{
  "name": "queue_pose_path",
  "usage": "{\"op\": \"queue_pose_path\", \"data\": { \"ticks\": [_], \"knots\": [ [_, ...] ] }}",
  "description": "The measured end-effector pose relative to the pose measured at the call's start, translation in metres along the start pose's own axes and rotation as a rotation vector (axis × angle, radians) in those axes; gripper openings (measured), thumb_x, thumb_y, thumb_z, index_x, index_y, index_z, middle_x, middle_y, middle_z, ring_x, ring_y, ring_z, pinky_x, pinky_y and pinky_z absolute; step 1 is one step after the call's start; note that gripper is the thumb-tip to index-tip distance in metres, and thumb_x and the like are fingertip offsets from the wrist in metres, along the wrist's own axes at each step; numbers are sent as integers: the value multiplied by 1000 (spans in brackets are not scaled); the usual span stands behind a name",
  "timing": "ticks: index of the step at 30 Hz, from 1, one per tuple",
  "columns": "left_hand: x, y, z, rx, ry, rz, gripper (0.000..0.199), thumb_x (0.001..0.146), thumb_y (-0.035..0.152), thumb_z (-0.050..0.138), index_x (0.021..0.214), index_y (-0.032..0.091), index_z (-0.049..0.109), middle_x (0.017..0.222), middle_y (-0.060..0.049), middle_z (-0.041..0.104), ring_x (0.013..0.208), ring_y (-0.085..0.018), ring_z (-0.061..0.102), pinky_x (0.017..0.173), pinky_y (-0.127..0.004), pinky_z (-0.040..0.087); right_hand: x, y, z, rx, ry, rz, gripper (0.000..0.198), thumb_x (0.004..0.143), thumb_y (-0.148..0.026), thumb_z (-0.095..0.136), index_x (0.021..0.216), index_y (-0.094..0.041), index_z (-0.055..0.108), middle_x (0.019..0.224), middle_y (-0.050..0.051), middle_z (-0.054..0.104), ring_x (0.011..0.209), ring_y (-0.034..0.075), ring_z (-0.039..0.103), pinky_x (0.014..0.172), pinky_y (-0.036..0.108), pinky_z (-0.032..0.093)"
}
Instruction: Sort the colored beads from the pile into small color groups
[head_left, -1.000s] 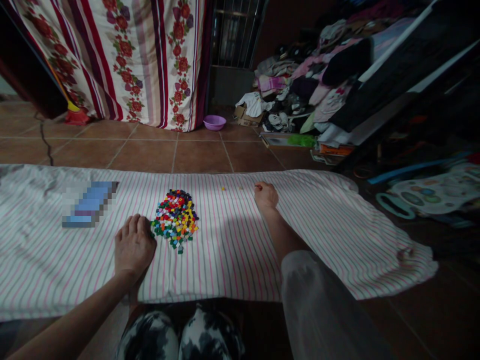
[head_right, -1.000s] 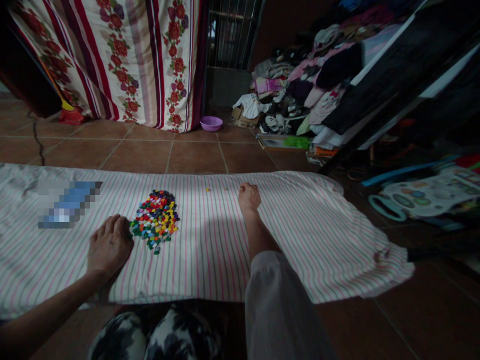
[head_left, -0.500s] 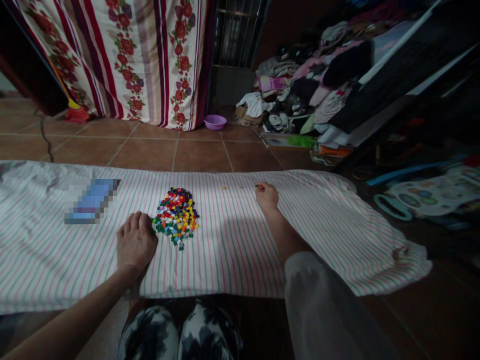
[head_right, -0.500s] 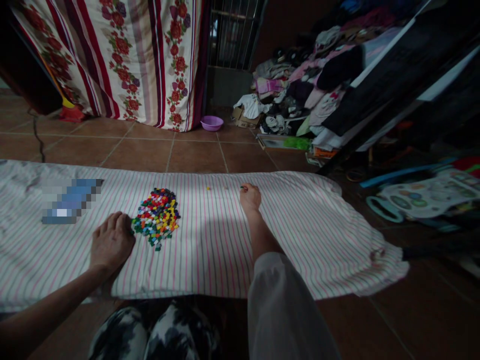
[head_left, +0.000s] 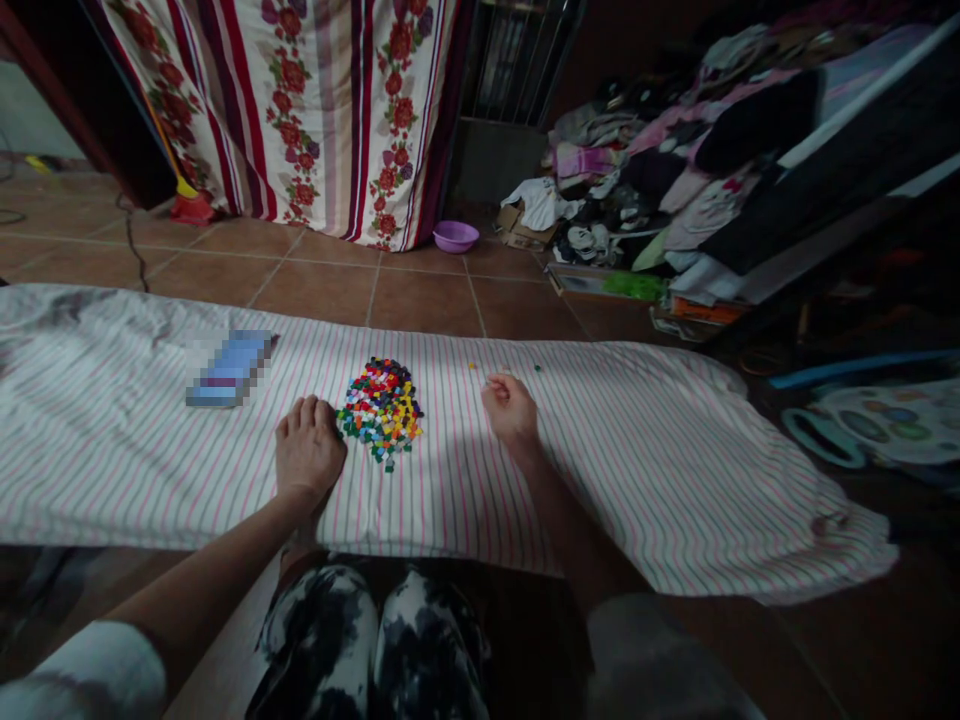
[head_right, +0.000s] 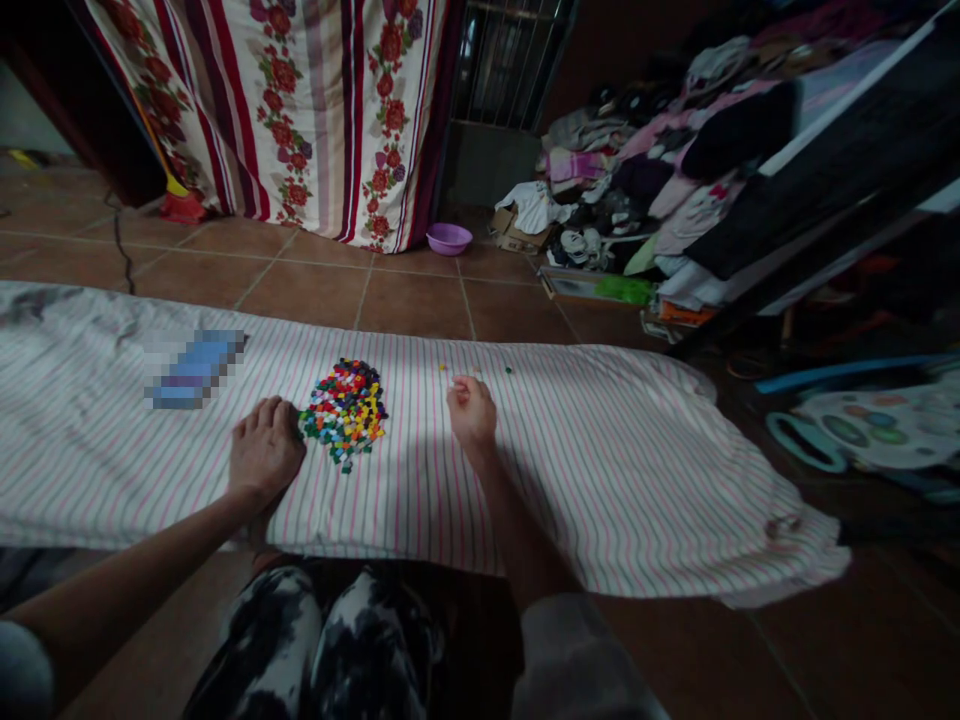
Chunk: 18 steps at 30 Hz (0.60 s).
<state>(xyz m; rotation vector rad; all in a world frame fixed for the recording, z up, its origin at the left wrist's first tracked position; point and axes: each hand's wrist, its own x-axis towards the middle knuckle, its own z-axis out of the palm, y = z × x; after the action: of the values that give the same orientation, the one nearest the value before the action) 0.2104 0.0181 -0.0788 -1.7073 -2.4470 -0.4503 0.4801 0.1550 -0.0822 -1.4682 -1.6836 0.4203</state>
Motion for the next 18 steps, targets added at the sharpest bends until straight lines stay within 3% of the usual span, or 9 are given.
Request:
{"op": "queue_pose_path", "data": {
  "ticks": [5,8,18],
  "knots": [
    [0,0,0,8,6,10,37,90,21,30,117,14,53,132,-15,52,129,-29,38,102,-45,32,-59,-44,24,158,-214,-227,16,83,-27,51,90,-20,64,85,4,61,71,14,59,67,25,50],
    [0,-1,1,5,13,13,37,90,21,29,118,13,53,132,-15,52,129,-29,38,101,-46,33,-84,-59,32,159,-323,-280,13,84,-22,52,88,-21,64,83,2,60,71,13,59,65,24,49],
    [0,-1,-1,11,-3,2,36,90,19,29,115,12,53,133,-15,52,130,-30,38,101,-44,32,-98,-65,35,48,-352,-386,18,85,-16,53,92,-23,68,91,3,61,78,15,60,73,26,49]
  ]
}}
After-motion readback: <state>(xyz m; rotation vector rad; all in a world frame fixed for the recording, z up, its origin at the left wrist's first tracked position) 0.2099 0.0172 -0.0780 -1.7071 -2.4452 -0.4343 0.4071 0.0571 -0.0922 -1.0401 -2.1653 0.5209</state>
